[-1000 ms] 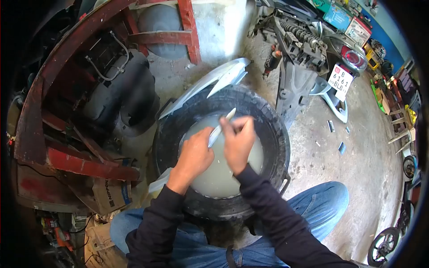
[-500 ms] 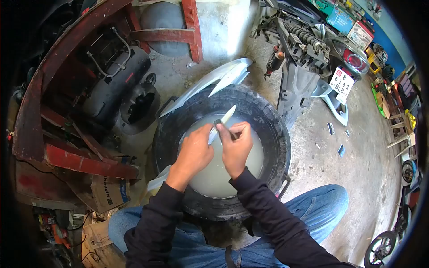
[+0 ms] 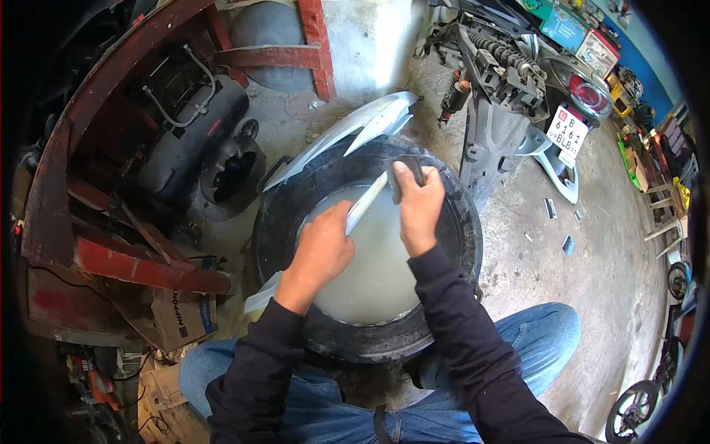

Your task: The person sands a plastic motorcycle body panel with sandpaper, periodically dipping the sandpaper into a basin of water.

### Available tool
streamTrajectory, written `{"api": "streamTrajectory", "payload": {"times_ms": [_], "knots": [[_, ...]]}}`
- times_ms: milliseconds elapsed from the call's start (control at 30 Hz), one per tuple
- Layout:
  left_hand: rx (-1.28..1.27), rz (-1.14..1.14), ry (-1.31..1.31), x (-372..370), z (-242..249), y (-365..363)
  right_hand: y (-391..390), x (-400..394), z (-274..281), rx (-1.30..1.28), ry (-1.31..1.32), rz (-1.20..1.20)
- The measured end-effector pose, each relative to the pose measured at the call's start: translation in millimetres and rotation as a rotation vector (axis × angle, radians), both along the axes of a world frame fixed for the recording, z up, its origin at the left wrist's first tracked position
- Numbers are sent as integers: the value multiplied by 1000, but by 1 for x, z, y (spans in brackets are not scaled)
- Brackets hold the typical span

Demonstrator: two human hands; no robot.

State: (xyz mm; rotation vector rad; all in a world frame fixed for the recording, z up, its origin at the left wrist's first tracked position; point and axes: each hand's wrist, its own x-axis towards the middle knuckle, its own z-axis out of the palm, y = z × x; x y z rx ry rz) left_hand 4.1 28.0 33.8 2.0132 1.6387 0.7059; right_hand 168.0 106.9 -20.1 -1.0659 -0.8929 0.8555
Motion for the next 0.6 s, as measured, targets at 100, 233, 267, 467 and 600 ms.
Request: {"api": "streamTrajectory", "payload": {"times_ms": [100, 233, 267, 467, 600], "knots": [[-9, 2, 9, -1, -1, -3, -23, 2, 22, -73, 243, 94], [-4, 7, -9, 0, -1, -3, -35, 0, 24, -75, 226, 139], [-3, 8, -10, 0, 1, -3, -37, -2, 25, -63, 189, 166], [7, 24, -16, -1, 2, -4, -50, -11, 23, -69, 203, 89], [41, -3, 2, -2, 0, -3, -44, -8, 25, -84, 187, 133]]}}
